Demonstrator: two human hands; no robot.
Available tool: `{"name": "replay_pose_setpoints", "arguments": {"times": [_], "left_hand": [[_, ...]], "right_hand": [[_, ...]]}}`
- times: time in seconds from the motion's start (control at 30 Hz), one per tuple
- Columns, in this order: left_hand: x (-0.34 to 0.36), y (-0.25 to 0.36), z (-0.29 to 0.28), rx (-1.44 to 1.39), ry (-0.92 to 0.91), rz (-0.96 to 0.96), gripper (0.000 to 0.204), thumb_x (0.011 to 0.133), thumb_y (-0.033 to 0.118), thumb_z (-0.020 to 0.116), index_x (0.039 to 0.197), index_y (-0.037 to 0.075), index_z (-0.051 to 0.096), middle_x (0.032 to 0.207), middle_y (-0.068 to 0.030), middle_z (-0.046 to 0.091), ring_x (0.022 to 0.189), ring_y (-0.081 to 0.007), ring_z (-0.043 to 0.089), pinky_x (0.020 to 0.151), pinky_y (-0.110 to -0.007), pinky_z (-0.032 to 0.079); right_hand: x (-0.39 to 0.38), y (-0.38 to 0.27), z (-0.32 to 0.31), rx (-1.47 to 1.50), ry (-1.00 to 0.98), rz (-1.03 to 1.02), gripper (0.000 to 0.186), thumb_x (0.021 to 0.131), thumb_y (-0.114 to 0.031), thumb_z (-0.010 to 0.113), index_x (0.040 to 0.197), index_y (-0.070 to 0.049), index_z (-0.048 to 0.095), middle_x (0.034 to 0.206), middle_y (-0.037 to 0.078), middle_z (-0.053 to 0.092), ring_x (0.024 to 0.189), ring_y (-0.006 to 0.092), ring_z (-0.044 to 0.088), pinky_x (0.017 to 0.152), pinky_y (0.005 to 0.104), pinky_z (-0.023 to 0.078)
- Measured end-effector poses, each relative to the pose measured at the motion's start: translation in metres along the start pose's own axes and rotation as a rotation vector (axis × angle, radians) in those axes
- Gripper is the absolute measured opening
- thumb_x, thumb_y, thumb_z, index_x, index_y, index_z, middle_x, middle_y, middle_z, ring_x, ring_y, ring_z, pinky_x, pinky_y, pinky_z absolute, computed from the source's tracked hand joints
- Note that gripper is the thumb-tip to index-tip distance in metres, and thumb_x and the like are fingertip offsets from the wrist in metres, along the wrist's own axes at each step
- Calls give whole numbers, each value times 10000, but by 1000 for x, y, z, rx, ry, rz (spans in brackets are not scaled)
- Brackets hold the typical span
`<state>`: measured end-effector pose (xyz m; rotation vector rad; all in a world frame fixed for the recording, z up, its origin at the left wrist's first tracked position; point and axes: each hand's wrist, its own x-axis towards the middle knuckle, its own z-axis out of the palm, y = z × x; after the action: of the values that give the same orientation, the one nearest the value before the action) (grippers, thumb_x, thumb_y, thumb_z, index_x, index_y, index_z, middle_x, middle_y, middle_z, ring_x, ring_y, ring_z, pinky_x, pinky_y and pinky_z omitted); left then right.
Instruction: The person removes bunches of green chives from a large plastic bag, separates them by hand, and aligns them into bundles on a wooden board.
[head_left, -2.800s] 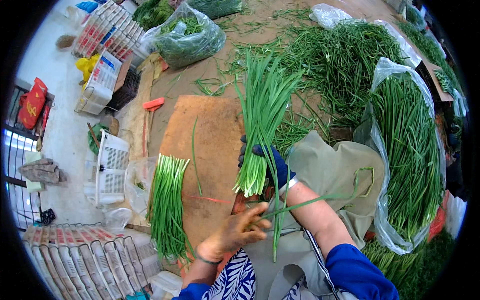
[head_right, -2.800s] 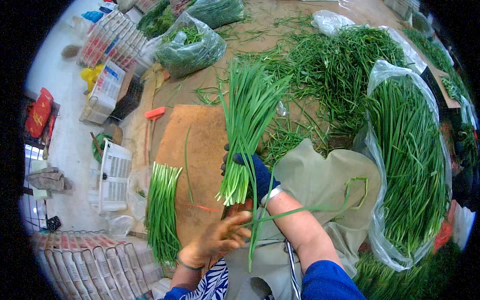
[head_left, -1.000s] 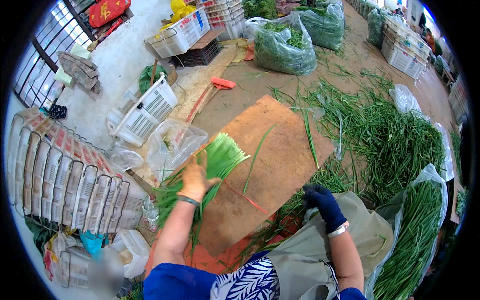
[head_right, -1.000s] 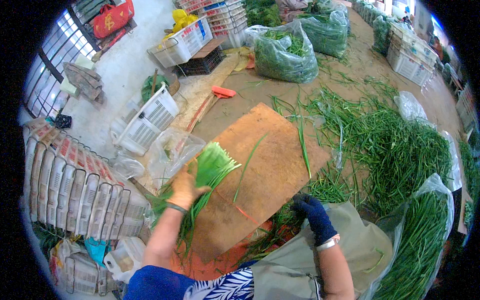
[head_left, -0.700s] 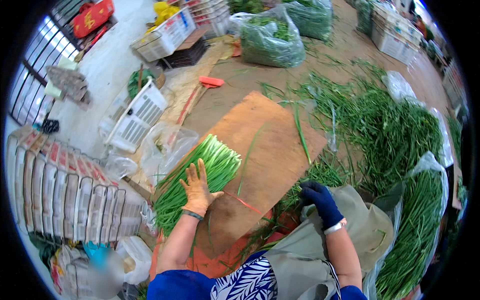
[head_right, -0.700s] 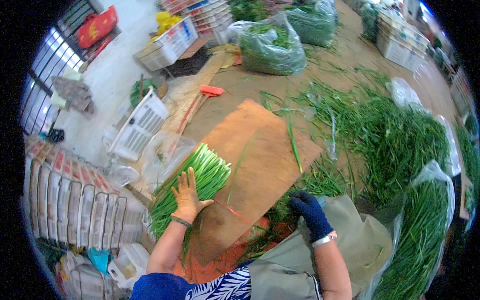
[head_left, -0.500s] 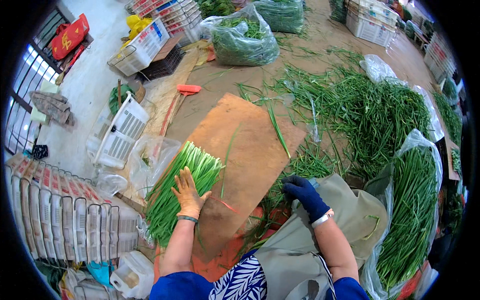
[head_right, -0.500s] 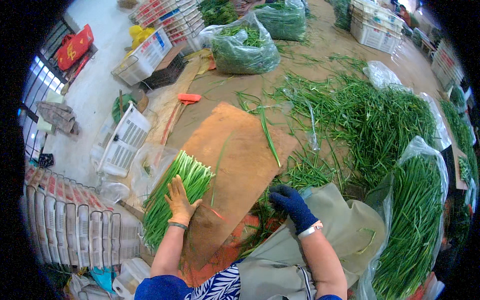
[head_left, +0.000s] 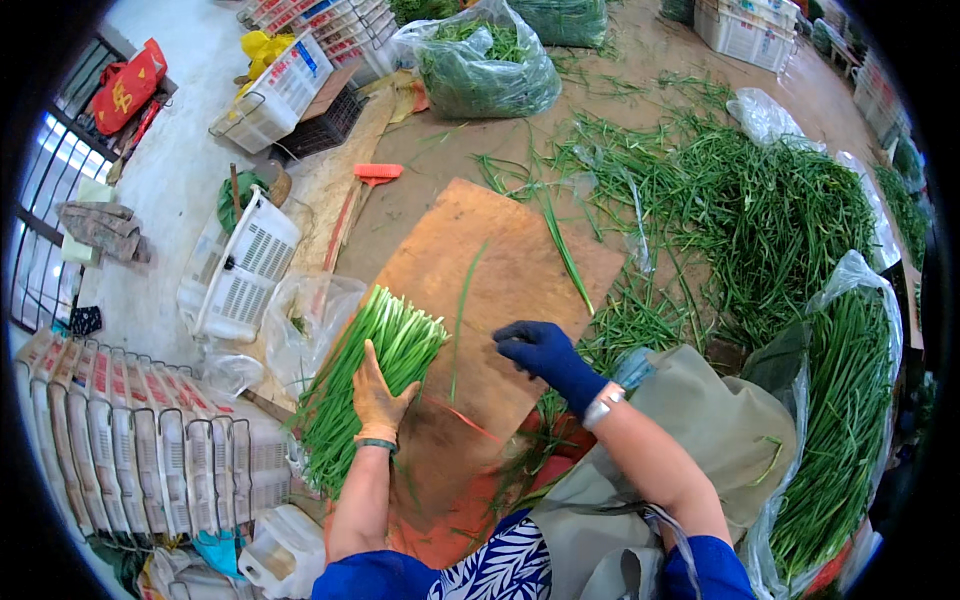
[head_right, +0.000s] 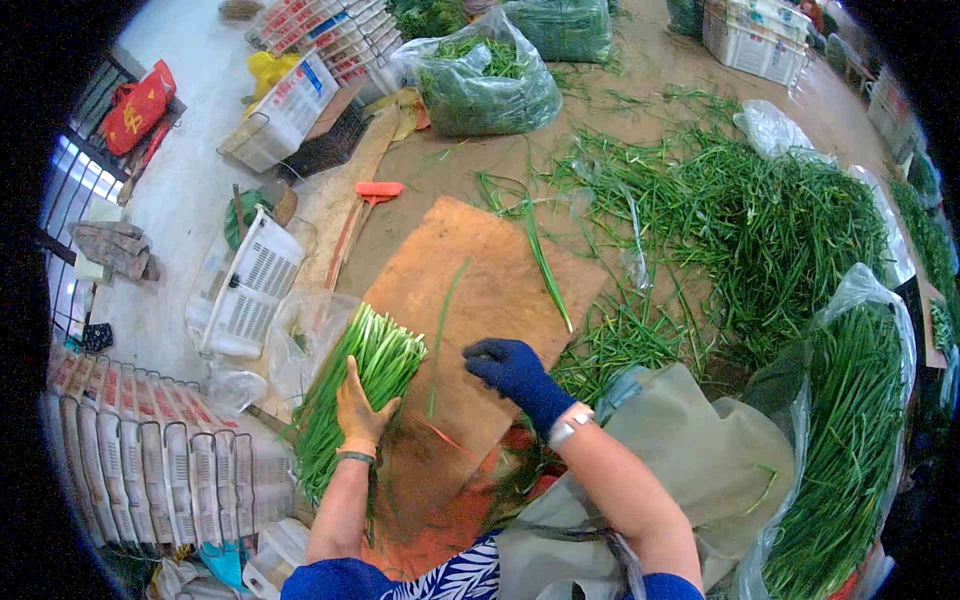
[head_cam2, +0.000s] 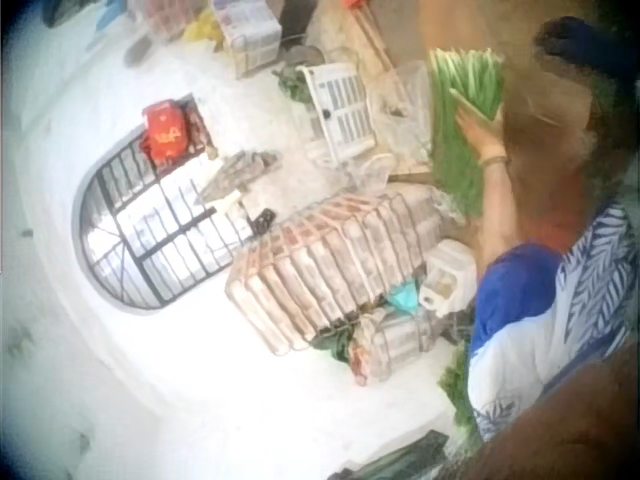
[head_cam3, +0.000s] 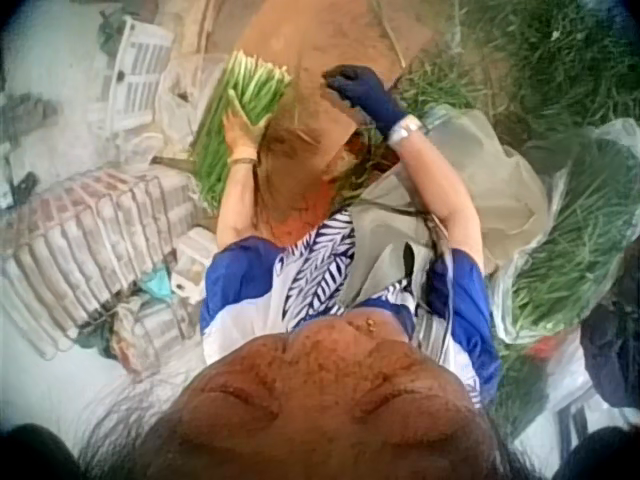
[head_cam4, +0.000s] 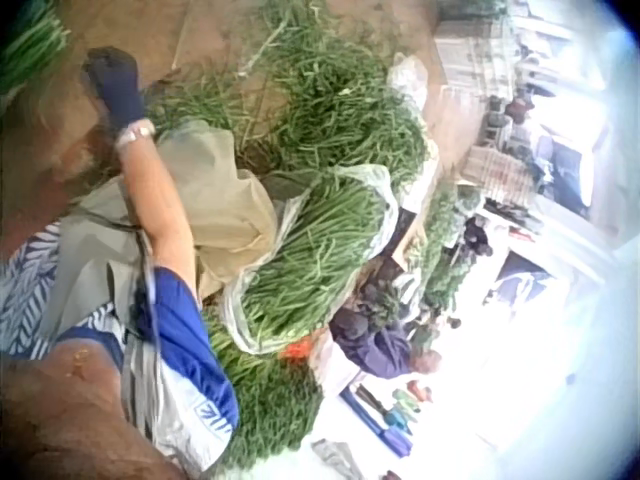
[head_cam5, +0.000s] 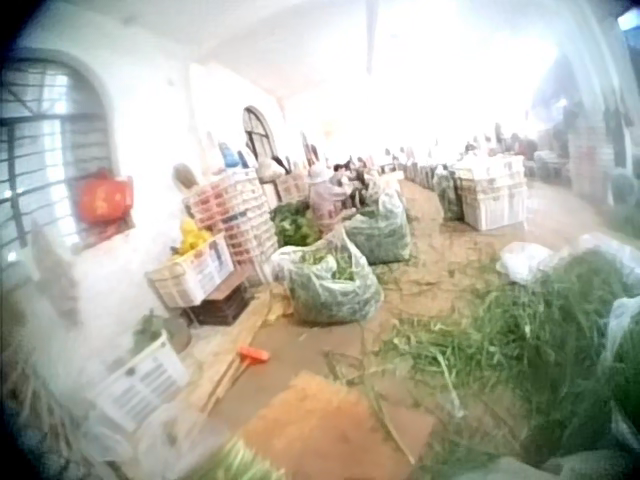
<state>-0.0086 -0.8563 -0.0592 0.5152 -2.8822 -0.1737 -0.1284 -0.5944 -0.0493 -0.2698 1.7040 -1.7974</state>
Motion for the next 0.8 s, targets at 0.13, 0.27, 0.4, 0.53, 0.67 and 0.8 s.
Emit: {"name": "replay_pose_setpoints", "arguments": {"times": [0.13,0.27,0.4,0.53,0.67,0.8], "left_hand": [[2,6,2,-6,-10,6,1135,515,270,817,1384,70,116,1219,-163,437,1067,-345,424,929,-390,359],[2,8,3,-5,-52,-40,1105,515,273,814,1372,52,152,1212,-159,439,1060,-348,426,922,-392,360],[1,1,7,22,-30,-1,1137,507,217,814,1384,70,106,1180,-149,452,1023,-348,437,889,-398,376],[1,-3,11,19,21,56,1117,510,226,809,1376,46,128,1195,-166,442,1039,-353,435,902,-406,360],[2,-2,14,-9,6,79,1065,547,249,791,1364,19,148,1226,-184,424,1084,-364,421,925,-419,341],[-1,-4,10,10,-8,56,1071,548,262,790,1363,11,142,1240,-182,416,1102,-351,415,932,-411,337]], "right_hand": [[47,-5,39,61,-71,62,286,727,-209,630,940,-18,622,651,32,585,504,101,521,449,237,415],[81,13,51,-84,-186,40,196,727,-222,647,783,-39,610,602,33,568,465,93,512,398,226,398],[85,1,49,-132,-250,187,227,699,-226,627,663,-7,580,540,91,538,446,151,517,447,282,423],[95,16,47,-558,-171,-259,247,697,-242,619,674,0,577,540,107,521,434,165,503,454,310,433],[112,15,20,-396,171,-221,249,719,-266,620,720,-18,591,628,128,569,565,221,566,545,347,458],[109,-5,30,-300,-29,-179,305,722,-320,643,874,-56,623,758,148,614,709,257,604,638,363,465]]}}
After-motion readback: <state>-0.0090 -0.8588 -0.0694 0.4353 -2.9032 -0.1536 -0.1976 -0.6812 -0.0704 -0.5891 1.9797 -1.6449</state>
